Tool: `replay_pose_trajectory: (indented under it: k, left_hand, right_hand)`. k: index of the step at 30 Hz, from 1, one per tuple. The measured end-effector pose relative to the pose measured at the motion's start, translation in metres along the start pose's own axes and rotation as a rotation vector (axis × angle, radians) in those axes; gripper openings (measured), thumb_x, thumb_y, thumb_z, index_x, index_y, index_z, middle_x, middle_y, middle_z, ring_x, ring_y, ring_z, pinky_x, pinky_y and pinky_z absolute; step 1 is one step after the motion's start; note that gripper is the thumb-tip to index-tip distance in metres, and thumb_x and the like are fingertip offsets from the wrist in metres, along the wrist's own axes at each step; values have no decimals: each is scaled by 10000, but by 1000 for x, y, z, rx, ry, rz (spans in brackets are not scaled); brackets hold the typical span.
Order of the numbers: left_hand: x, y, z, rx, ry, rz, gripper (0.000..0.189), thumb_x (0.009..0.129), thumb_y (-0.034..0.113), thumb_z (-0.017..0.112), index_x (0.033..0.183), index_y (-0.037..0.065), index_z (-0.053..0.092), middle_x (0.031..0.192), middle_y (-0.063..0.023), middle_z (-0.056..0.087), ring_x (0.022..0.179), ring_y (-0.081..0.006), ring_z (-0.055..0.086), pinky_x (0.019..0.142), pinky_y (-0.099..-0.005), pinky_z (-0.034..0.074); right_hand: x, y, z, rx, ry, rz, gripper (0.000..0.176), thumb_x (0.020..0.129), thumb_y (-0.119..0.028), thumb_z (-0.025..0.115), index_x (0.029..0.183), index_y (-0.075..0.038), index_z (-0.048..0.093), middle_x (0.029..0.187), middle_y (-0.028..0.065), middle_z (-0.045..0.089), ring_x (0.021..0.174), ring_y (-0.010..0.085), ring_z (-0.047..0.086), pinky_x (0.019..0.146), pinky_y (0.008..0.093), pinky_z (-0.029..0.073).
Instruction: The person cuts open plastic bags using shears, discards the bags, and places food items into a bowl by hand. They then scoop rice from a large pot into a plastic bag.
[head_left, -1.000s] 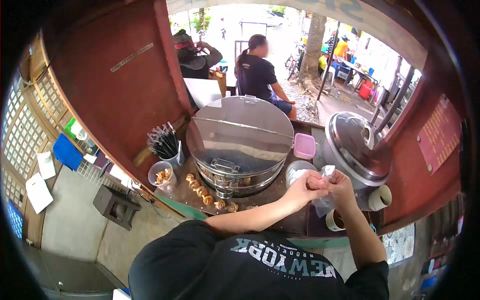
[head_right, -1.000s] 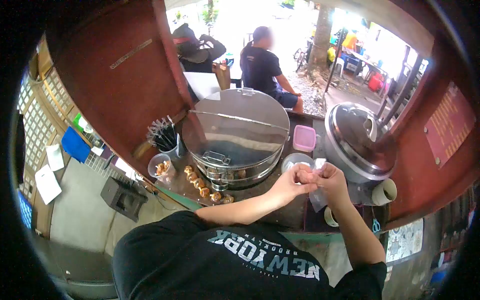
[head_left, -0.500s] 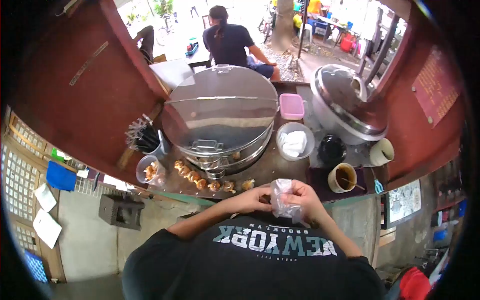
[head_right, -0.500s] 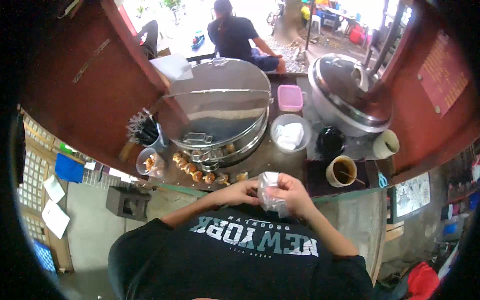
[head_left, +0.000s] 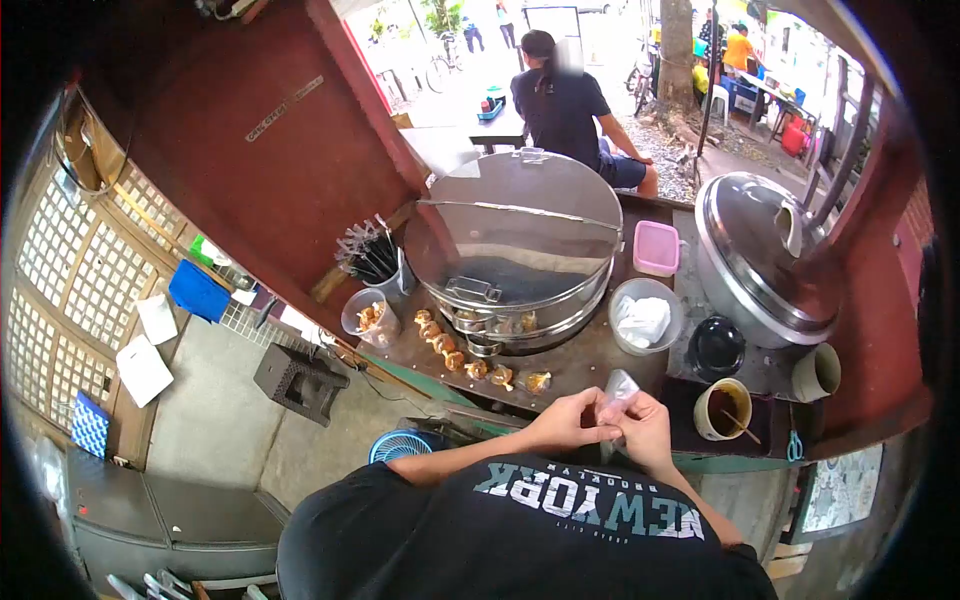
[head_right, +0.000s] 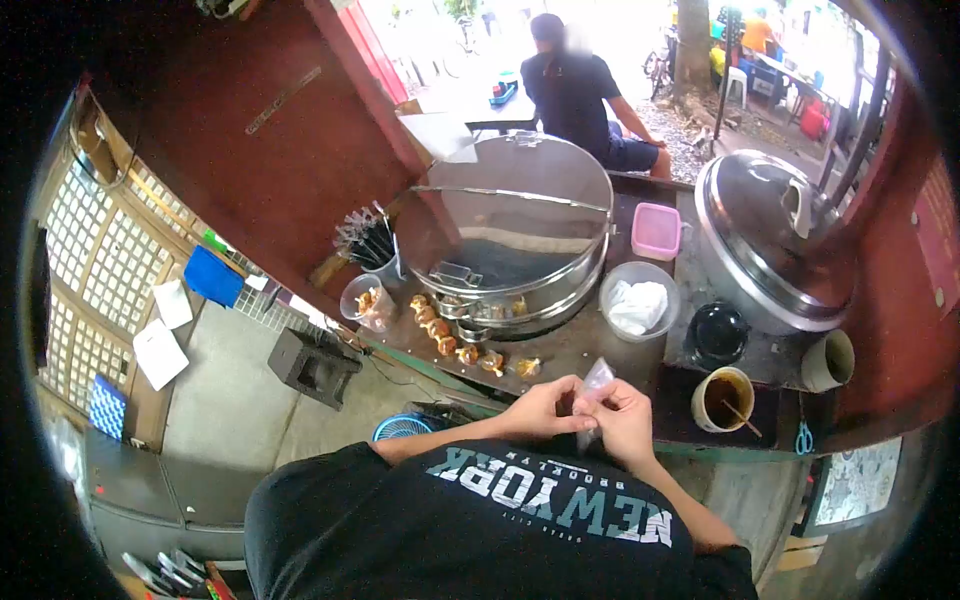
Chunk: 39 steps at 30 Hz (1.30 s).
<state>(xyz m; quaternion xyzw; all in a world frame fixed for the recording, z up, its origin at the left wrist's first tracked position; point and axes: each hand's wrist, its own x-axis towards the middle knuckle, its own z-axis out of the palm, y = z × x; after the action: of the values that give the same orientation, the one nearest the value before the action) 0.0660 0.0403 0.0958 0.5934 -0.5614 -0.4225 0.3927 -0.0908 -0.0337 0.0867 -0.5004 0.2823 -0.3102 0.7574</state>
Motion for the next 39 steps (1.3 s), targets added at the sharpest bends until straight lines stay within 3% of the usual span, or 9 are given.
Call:
replay_pose_trajectory:
  k: [5, 10, 13, 24, 31, 32, 35, 36, 39]
  left_hand:
    - [13, 15, 25, 77, 10, -20, 436, 745, 298, 791, 1012, 49, 553, 789, -47, 622, 731, -109, 595, 662, -270, 488]
    - [17, 51, 40, -30, -14, -97, 409, 702, 228, 825, 967, 77, 553, 783, -19, 613, 709, -106, 597, 653, -265, 495]
    - [21, 48, 59, -206, 82, -29, 329, 733, 188, 804, 916, 56, 565, 777, -11, 632, 709, -82, 594, 647, -250, 491]
    - [19, 62, 67, -348, 277, -201, 90, 872, 103, 661, 900, 18, 644, 827, 0, 665, 740, -58, 595, 681, -209, 477]
    - [24, 45, 48, -1196, 333, -367, 201, 958, 192, 452, 984, 54, 596, 931, -68, 659, 881, -191, 632, 794, -320, 504]
    - [27, 15, 41, -1307, 208, -314, 285, 960, 226, 378, 1053, 34, 567, 1018, -100, 639, 992, -236, 596, 916, -385, 447]
    - [23, -9, 29, -1510, 2, -155, 281, 959, 229, 388, 1071, 30, 552, 1024, -111, 628, 948, -240, 596, 904, -382, 445]
    - [28, 11, 38, -1232, 368, -360, 244, 925, 193, 423, 1042, 19, 548, 942, -79, 614, 880, -218, 589, 862, -356, 445]
    - [24, 25, 40, -928, 316, -153, 201, 846, 103, 486, 1023, 24, 541, 876, -38, 588, 852, -159, 571, 834, -313, 434]
  right_hand:
    - [-14, -20, -31, -132, -26, -41, 89, 796, 13, 695, 850, -9, 627, 831, 66, 682, 772, 106, 628, 720, 250, 502]
    - [-16, -23, -65, -18, -62, -66, 114, 790, 15, 701, 875, 6, 624, 846, 55, 681, 766, 94, 626, 692, 236, 498]
    - [-14, -28, -80, -35, -149, -31, 105, 799, 7, 696, 871, 4, 620, 861, 57, 682, 764, 91, 623, 694, 232, 497]
    - [-6, -38, -89, 37, -233, 12, 84, 849, -33, 661, 884, -7, 589, 852, 71, 684, 762, 98, 625, 694, 237, 498]
    - [-2, -34, -88, -50, -238, 68, 100, 853, -8, 634, 946, 24, 612, 857, 65, 667, 765, 109, 612, 699, 233, 483]
    - [0, -28, -89, -46, -248, 87, 97, 855, -4, 629, 944, 29, 613, 850, 62, 663, 751, 109, 609, 689, 233, 481]
    - [4, -22, -90, -104, -227, 147, 96, 837, 5, 628, 929, 32, 616, 803, 41, 651, 703, 109, 593, 664, 233, 474]
    - [6, -22, -91, -136, -212, 163, 98, 828, 9, 630, 922, 31, 617, 783, 33, 647, 686, 108, 586, 657, 233, 472]
    - [9, -27, -92, -535, -157, -23, 224, 771, -4, 652, 986, 9, 592, 863, 63, 623, 752, 149, 596, 674, 265, 478]
